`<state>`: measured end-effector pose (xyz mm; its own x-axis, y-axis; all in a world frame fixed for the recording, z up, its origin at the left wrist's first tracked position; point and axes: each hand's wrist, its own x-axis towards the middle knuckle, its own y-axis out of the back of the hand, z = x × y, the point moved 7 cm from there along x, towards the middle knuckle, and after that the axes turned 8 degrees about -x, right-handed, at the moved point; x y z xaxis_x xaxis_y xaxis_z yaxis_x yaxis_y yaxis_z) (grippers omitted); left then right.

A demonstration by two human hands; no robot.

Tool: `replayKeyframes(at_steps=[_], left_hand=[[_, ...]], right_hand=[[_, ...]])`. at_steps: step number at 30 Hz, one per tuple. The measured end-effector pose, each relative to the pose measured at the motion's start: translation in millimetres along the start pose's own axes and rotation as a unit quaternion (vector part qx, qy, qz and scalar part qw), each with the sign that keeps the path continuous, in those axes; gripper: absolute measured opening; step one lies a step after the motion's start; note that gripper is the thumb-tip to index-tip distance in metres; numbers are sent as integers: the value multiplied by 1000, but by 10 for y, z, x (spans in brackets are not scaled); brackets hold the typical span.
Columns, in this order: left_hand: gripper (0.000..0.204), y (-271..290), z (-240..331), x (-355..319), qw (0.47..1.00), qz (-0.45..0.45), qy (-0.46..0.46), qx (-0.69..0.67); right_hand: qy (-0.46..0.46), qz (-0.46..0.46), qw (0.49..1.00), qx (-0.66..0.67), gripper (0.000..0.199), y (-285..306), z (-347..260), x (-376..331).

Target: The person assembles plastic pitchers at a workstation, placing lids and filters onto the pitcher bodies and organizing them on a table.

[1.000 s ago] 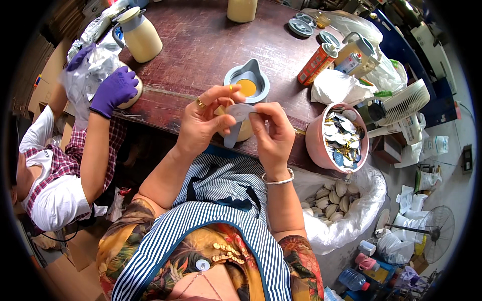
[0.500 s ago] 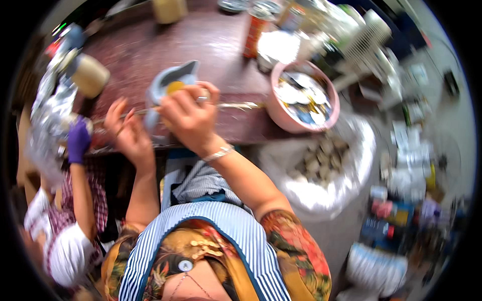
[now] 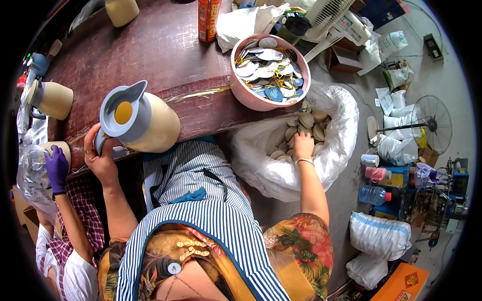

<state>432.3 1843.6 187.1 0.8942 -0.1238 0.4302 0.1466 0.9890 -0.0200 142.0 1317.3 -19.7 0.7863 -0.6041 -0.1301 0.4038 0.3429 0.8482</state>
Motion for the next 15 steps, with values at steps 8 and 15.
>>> replayKeyframes(at_steps=[8,15], left_hand=[[34,-4,-4,-23,1000,-1,-12,8],[32,-88,-165,-25,988,-16,12,-152]], right_hand=[[213,-48,973,-69,20,-740,-242,265],[109,71,953,274,13,1086,23,-215]])
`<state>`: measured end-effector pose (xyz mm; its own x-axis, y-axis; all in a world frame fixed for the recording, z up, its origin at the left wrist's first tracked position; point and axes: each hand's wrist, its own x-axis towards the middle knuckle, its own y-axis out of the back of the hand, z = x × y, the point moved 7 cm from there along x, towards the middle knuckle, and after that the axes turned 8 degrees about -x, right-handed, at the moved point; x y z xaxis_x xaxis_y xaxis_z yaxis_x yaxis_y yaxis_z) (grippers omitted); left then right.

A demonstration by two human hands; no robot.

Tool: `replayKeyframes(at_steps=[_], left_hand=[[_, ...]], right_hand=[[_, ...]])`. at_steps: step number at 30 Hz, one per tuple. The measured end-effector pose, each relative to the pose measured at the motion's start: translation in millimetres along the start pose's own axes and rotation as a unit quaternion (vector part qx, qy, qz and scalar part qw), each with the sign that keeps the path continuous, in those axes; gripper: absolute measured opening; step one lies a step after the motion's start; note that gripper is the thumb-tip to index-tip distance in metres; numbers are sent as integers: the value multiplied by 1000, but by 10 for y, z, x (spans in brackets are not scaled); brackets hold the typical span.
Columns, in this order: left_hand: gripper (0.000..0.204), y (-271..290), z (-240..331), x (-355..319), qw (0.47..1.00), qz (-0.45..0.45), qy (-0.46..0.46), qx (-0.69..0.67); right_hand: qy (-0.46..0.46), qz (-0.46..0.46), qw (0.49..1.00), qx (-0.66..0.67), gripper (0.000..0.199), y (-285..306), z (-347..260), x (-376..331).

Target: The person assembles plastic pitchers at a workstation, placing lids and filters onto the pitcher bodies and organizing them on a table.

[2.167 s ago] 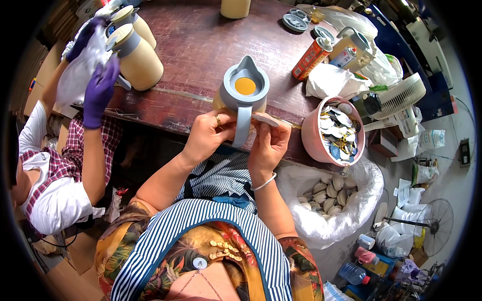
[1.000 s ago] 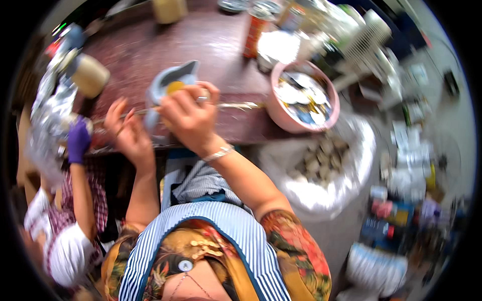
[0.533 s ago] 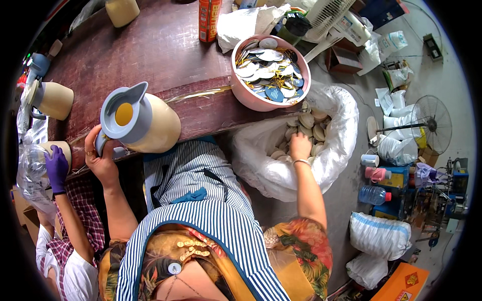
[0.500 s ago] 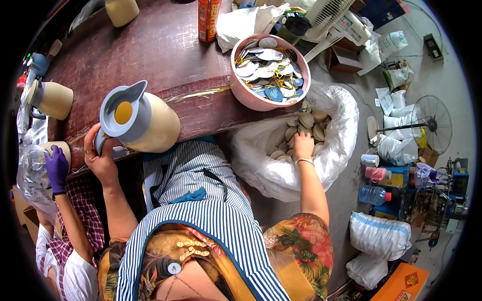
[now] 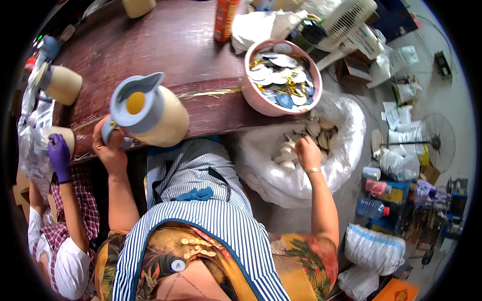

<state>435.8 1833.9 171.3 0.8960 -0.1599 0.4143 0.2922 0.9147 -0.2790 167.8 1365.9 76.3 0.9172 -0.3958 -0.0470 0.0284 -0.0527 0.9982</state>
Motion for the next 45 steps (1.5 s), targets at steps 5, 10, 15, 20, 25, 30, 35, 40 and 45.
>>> replayKeyframes(at_steps=[5,10,15,20,25,30,35,40,45], left_hand=[[32,-520,422,-31,990,-85,-57,97],[33,-890,747,-114,981,-145,-78,103],[32,-635,787,-67,982,-157,-40,94],[34,-549,829,-22,983,-172,-8,69],[36,-606,1004,-70,971,-131,-118,163],[36,-677,978,-75,961,-97,-136,220],[37,-923,1108,-133,888,-91,-247,378],[31,-632,1024,191,966,-221,-35,127],[15,-983,1241,50,935,-58,-185,297]], right_hand=[[73,240,920,302,24,1706,-1226,-196],[342,421,840,21,38,2320,-2626,-192],[537,242,772,237,73,2462,-3190,294],[637,187,703,254,56,2270,-3346,382],[554,239,761,239,64,2159,-3259,444],[546,258,764,228,67,2096,-3308,446],[242,164,859,420,86,1915,-3154,722],[592,249,755,132,96,2298,-3391,271],[326,175,863,344,48,2274,-3397,816]])
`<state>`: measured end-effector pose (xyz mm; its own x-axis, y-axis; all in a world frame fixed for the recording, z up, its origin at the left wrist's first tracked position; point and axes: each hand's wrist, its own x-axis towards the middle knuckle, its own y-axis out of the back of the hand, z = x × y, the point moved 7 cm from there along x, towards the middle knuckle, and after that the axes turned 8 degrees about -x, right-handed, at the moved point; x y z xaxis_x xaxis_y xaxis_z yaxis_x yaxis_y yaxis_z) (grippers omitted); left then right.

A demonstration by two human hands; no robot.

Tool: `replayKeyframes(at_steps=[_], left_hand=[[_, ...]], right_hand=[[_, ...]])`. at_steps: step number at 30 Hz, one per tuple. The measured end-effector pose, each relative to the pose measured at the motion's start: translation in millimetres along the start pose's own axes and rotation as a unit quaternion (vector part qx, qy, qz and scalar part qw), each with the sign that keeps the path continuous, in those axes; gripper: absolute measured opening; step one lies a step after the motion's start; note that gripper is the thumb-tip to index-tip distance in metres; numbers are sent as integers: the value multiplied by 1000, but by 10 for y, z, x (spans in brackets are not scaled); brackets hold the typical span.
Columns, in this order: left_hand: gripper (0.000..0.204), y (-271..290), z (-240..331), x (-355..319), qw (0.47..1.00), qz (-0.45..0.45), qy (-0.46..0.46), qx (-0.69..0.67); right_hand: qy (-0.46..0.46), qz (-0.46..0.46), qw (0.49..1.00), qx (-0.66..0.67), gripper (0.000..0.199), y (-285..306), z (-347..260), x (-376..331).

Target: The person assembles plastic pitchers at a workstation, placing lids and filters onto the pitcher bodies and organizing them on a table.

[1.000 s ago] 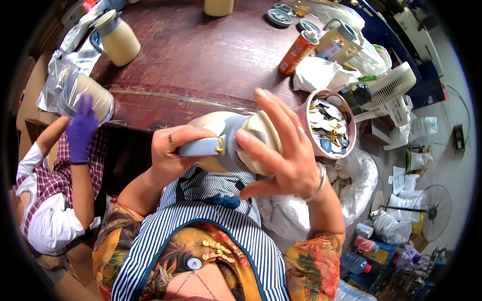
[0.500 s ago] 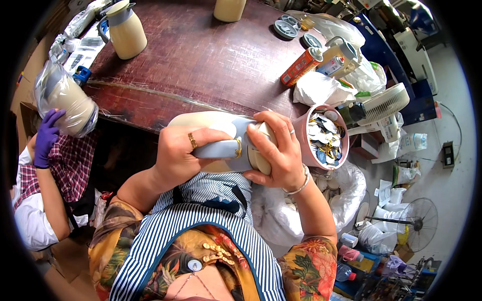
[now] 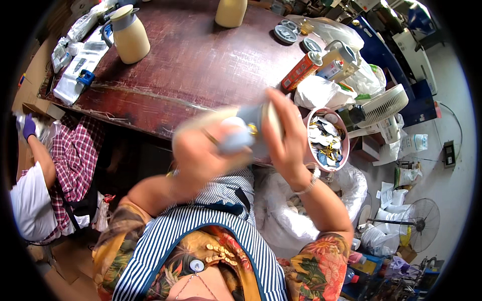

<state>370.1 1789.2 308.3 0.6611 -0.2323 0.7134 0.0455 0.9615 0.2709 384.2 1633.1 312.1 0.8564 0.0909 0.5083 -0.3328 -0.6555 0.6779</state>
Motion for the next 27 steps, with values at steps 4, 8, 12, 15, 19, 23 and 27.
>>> replayKeyframes(at_steps=[4,8,12,15,19,23,27], left_hand=[[17,-70,-19,-92,980,61,-146,123],[34,301,-1061,-168,945,-125,172,-247],[30,158,-958,-190,878,-268,171,-358],[33,276,-648,-112,969,-37,130,-207],[32,244,-388,-314,987,160,-17,0],[31,465,-1281,-485,978,193,75,7],[27,1428,-2013,-475,919,337,118,169]], right_hand=[[-161,-13,986,35,69,-203,214,8],[315,-176,914,-185,74,-14,-427,-318],[488,-278,813,-153,58,-77,-626,-614],[320,-150,928,-120,66,-55,-573,-175],[202,-92,956,-189,75,-277,-417,213],[174,-76,969,-161,87,-559,-111,205],[74,-107,984,-124,78,-872,628,-36]])
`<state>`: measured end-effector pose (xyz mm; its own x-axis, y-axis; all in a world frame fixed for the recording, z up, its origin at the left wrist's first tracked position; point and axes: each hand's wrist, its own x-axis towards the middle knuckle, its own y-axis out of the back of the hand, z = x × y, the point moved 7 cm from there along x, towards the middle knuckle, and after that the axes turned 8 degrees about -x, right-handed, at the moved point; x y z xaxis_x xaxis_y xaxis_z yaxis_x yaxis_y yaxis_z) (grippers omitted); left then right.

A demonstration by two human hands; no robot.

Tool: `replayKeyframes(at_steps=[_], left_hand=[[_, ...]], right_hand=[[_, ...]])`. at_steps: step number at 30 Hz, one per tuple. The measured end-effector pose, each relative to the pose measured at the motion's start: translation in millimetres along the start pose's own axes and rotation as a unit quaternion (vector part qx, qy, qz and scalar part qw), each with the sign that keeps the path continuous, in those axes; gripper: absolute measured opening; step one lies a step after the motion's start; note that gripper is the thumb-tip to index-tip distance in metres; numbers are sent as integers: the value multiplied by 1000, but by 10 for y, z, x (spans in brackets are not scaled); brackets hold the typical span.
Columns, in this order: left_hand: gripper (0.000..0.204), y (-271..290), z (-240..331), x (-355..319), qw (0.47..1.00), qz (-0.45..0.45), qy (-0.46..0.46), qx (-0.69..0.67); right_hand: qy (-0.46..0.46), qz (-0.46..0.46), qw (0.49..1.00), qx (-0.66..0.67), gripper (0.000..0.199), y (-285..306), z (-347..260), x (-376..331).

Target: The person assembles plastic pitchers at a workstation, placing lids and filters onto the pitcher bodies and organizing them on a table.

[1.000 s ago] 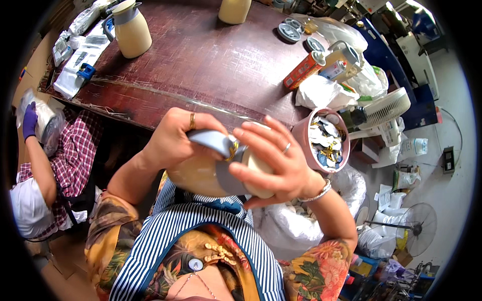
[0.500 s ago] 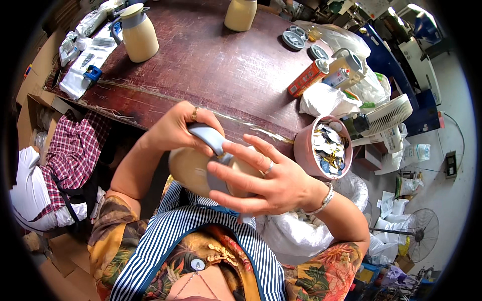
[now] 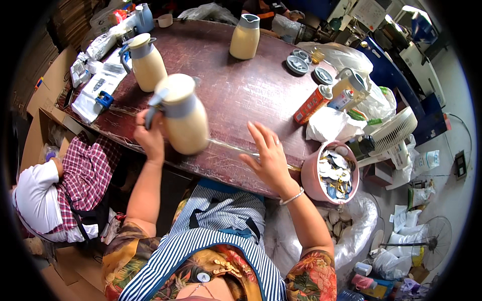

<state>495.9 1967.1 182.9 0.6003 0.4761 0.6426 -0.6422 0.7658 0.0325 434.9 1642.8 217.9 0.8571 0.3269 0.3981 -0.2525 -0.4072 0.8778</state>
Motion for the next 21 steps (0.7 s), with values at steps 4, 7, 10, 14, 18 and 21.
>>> replayKeyframes(at_steps=[4,7,10,14,18,21], left_hand=[[36,189,-349,753,996,31,29,73],[57,67,163,815,920,131,-263,260],[46,-851,368,742,921,4,-361,146],[50,-2816,274,997,886,-283,-353,105],[62,-4334,-165,1600,875,-384,-225,191],[64,-4915,-400,1824,903,-380,-156,130]], right_hand=[[-95,-61,994,12,65,-512,520,-397],[-145,-62,987,7,62,-757,717,-663],[-138,-34,987,-77,58,-874,721,-813],[-153,-42,983,-97,54,-945,731,-874],[-157,-42,983,-80,50,-888,769,-808],[-158,-44,983,-84,45,-862,805,-761]])
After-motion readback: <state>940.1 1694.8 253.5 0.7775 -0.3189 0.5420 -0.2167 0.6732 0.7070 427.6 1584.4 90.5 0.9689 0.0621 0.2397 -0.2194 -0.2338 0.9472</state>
